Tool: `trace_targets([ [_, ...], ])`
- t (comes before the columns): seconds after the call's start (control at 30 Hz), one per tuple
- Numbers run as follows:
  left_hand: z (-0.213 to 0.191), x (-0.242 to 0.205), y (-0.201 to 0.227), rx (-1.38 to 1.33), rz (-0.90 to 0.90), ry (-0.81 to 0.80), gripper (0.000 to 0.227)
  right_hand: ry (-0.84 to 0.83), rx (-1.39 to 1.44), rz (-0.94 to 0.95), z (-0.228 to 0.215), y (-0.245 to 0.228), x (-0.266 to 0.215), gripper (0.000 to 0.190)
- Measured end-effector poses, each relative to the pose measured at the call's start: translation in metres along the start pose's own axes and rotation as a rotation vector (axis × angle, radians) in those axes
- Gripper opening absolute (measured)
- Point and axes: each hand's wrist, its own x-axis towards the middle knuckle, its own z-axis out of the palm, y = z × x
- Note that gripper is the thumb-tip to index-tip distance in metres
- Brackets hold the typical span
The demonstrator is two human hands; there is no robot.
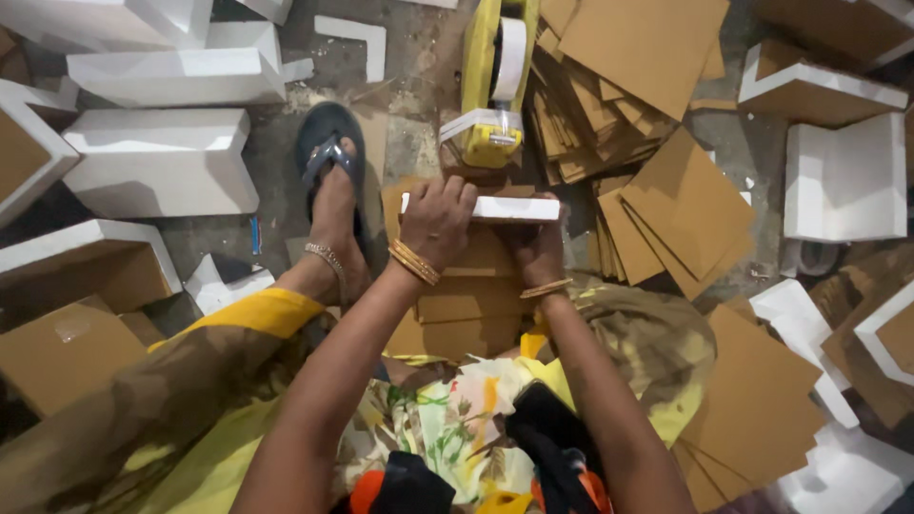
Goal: The person sits on the floor and assembles small cardboard boxes by folding the flaps and securing them with adhesive tape. They repeatedly pick up flat cardboard pieces, fold them into box shapes, and use a tape dispenser to seal the edges.
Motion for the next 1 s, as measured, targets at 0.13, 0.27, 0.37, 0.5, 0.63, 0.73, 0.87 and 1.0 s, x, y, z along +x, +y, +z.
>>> trace_targets([
  [0.13,-0.001,-0.006,0.002,-0.006,-0.019,-0.057,0.026,-0.024,0.044,0.031,0.002,-0.005,-0.003,0.063],
  [0.27,-0.004,-0.004,-0.002,-0.063,0.01,-0.112,0.034,0.005,-0.072,-0.03,-0.001,-0.012,-0.001,0.056],
  [0.37,-0.008,-0.017,-0.024,-0.179,-0.095,-0.162,0.044,-0.049,-0.017,0.003,-0.003,-0.015,-0.003,0.05],
  [0.5,-0.005,-0.056,-0.051,-0.446,-0.407,-0.108,0.084,-0.066,0.178,0.092,-0.002,-0.022,0.0,0.06],
  [0.63,0.035,-0.076,-0.035,-0.918,-0.647,-0.004,0.109,-0.029,-0.115,-0.078,-0.007,-0.024,-0.002,0.059],
  [0.73,0.053,-0.086,-0.02,-0.722,-0.631,0.02,0.121,-0.036,-0.098,-0.105,-0.012,-0.02,-0.002,0.063],
  [0.87,0.059,-0.083,-0.018,-0.657,-0.675,-0.069,0.125,-0.125,0.089,0.027,-0.019,-0.01,-0.002,0.067],
  [1.0,0.063,-0.083,-0.019,-0.555,-0.746,-0.069,0.109,-0.07,-0.202,-0.145,-0.016,-0.002,-0.009,0.054],
])
